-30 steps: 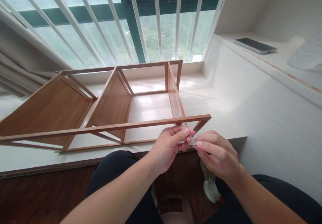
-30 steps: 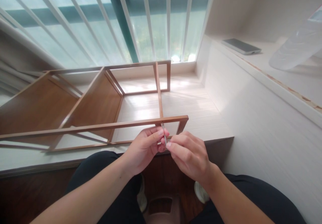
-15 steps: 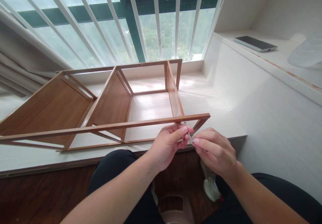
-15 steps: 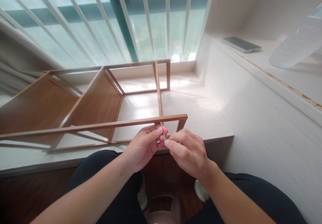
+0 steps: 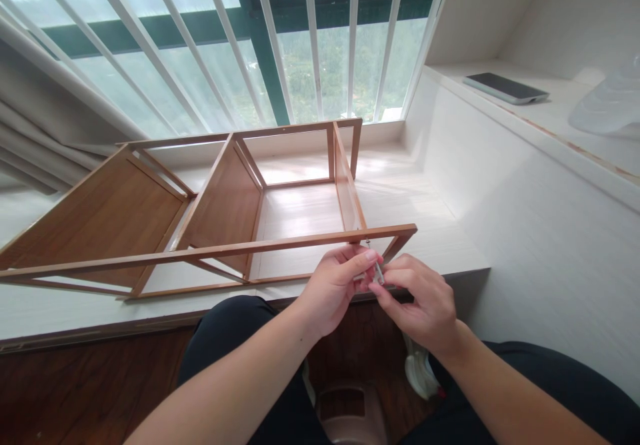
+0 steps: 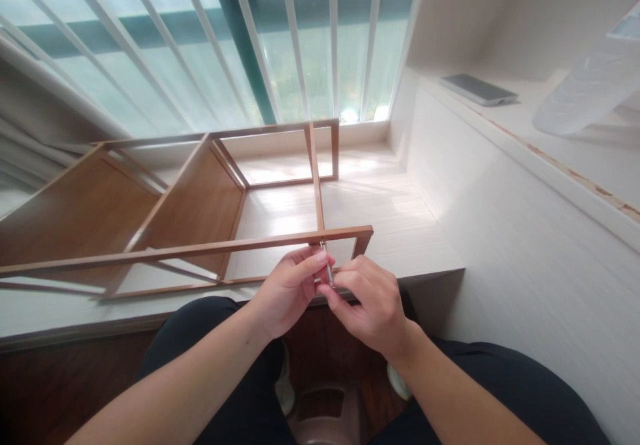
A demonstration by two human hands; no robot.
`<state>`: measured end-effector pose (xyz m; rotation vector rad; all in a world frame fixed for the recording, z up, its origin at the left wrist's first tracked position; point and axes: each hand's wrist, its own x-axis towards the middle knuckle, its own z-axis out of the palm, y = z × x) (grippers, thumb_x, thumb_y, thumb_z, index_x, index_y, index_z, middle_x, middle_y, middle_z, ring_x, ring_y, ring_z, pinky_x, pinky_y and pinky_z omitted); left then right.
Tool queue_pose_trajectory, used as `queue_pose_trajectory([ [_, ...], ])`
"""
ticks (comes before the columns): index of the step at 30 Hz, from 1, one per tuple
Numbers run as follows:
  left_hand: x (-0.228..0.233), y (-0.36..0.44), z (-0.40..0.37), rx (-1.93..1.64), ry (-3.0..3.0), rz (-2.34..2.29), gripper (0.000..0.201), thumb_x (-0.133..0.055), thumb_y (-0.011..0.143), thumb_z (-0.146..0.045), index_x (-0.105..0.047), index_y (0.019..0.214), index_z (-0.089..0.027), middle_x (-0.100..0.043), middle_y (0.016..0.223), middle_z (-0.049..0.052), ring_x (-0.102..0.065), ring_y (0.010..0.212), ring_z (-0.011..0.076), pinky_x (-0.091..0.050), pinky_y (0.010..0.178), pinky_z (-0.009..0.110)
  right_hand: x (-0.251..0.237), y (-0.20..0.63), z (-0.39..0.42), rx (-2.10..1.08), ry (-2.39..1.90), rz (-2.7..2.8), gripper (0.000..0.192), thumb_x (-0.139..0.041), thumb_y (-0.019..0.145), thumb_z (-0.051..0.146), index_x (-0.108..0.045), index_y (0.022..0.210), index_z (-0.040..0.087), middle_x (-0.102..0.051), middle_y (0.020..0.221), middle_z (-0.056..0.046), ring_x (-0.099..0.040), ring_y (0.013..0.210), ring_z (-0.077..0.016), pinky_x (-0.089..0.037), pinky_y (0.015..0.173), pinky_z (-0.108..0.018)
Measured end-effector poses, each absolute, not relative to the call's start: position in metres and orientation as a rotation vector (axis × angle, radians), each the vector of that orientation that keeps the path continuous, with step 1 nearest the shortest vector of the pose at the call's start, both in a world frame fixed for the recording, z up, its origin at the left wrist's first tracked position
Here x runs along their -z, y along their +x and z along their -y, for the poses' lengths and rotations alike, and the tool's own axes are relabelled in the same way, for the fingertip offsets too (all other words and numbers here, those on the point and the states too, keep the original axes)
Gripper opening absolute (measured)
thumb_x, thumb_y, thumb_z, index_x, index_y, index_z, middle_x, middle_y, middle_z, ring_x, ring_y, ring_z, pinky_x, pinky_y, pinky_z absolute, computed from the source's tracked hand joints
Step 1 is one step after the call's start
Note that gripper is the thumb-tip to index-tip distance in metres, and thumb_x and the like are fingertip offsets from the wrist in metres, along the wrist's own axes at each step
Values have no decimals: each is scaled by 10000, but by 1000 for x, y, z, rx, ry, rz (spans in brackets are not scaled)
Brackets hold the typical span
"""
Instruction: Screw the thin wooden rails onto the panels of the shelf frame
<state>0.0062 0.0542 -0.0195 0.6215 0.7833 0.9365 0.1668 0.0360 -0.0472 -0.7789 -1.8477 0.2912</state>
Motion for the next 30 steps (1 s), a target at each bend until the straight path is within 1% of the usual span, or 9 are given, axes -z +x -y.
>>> queue_pose_trajectory([
  [6, 18, 6, -51, -909, 660, -770, 287, -829, 781, -396, -753, 799, -119, -557, 654, 1, -472, 614, 85, -374, 619, 222, 49, 172, -35, -312, -771, 1807, 258, -769, 841, 124, -632, 1039, 216, -707, 856, -49, -653, 752, -191, -553, 667, -330],
  [11, 17, 4, -52, -906, 682, -751, 290, -803, 810, -401, -771, 873, -120, -553, 679, 2, -489, 637, 89, -365, 622, 223, 54, 175, -36, -269, -790, 1717, 373, -777, 806, 72, -631, 1113, 225, -678, 844, -36, -638, 731, -191, -537, 624, -327],
  [18, 18, 3, -55, -915, 681, -736, 269, -787, 833, -383, -764, 875, -118, -551, 691, 3, -481, 627, 82, -374, 622, 221, 54, 178, -38, -211, -717, 1719, 527, -756, 784, -5, -592, 1222, 239, -679, 880, -41, -656, 756, -195, -569, 658, -354],
  [23, 19, 3, -55, -913, 661, -739, 290, -809, 811, -389, -765, 880, -111, -556, 705, 7, -496, 648, 86, -376, 614, 218, 49, 178, -39, -127, -693, 1779, 518, -743, 796, -7, -583, 1217, 250, -709, 898, -47, -661, 733, -186, -569, 632, -334],
  [26, 19, 4, -56, -922, 655, -747, 307, -828, 789, -398, -765, 877, -110, -563, 703, 8, -505, 650, 89, -386, 613, 221, 48, 178, -39, -103, -690, 1809, 512, -735, 795, -23, -593, 1207, 244, -719, 906, -54, -662, 750, -187, -570, 647, -332],
  [30, 19, 4, -56, -933, 641, -757, 314, -837, 777, -406, -760, 859, -113, -558, 698, 5, -504, 643, 88, -392, 611, 221, 47, 179, -38, -114, -709, 1816, 439, -738, 791, -27, -625, 1132, 226, -714, 891, -60, -657, 761, -193, -557, 656, -332],
])
